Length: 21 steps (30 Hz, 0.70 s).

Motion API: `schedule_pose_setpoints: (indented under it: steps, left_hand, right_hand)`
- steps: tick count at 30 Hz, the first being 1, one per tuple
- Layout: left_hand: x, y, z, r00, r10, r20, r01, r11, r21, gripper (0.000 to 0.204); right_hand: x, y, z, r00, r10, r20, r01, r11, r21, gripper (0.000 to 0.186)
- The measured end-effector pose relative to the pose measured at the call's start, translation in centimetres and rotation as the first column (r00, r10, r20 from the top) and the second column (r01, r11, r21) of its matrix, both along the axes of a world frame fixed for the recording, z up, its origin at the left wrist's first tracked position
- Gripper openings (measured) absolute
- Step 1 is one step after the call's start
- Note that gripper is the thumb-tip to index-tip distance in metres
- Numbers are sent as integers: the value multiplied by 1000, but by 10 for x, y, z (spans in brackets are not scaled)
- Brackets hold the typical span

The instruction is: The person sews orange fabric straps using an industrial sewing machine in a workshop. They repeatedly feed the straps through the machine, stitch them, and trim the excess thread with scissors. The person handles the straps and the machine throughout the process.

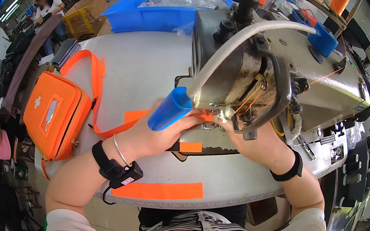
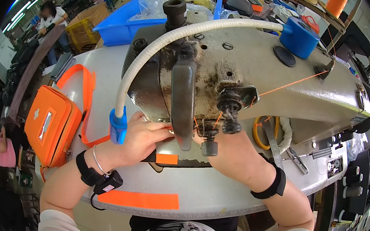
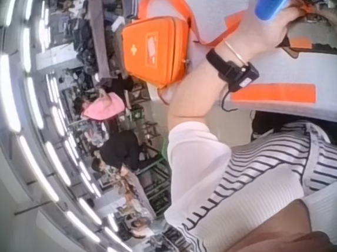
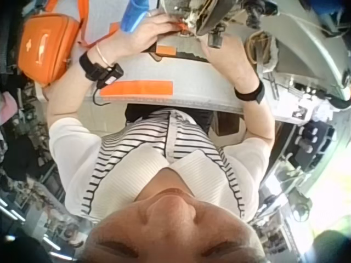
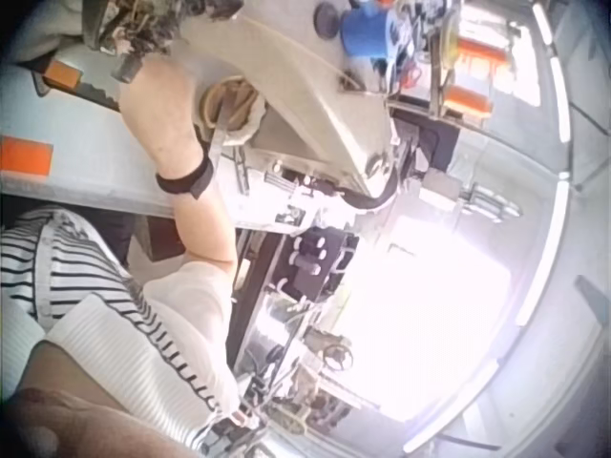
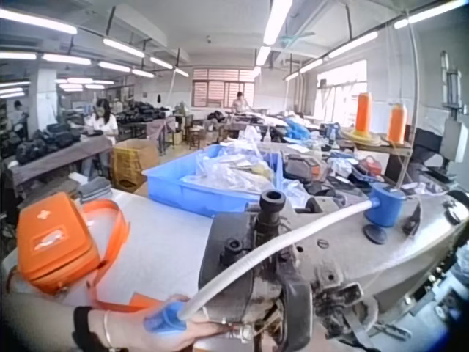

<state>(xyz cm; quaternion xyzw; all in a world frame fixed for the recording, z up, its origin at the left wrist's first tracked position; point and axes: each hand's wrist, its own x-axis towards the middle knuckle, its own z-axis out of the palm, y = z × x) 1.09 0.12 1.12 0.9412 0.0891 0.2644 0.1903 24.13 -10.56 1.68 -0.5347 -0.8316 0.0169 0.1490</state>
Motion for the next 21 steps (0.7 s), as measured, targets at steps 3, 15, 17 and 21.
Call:
schedule_pose_setpoints:
  steps: [3, 15, 17, 21]
  left_hand:
    - [-1, 1, -1, 999, 13, -46, -11, 999, 44, 24]
    - [-2, -1, 10, 991, 52, -123, -28, 980, 195, 34]
    - [-1, -2, 12, 989, 70, -129, -43, 979, 201, 36]
    - [3, -1, 14, 993, 58, -107, -39, 985, 170, 38]
  right_hand:
    - [-2, 1, -7, 997, 14, 76, -13, 1000, -10, 48]
    - [-11, -5, -1, 998, -51, -26, 48, 994, -101, 47]
    - [-8, -6, 1, 984, -86, -155, 52, 975, -214, 45]
    - [-1, -10, 16, 995, -16, -94, -6, 972, -234, 45]
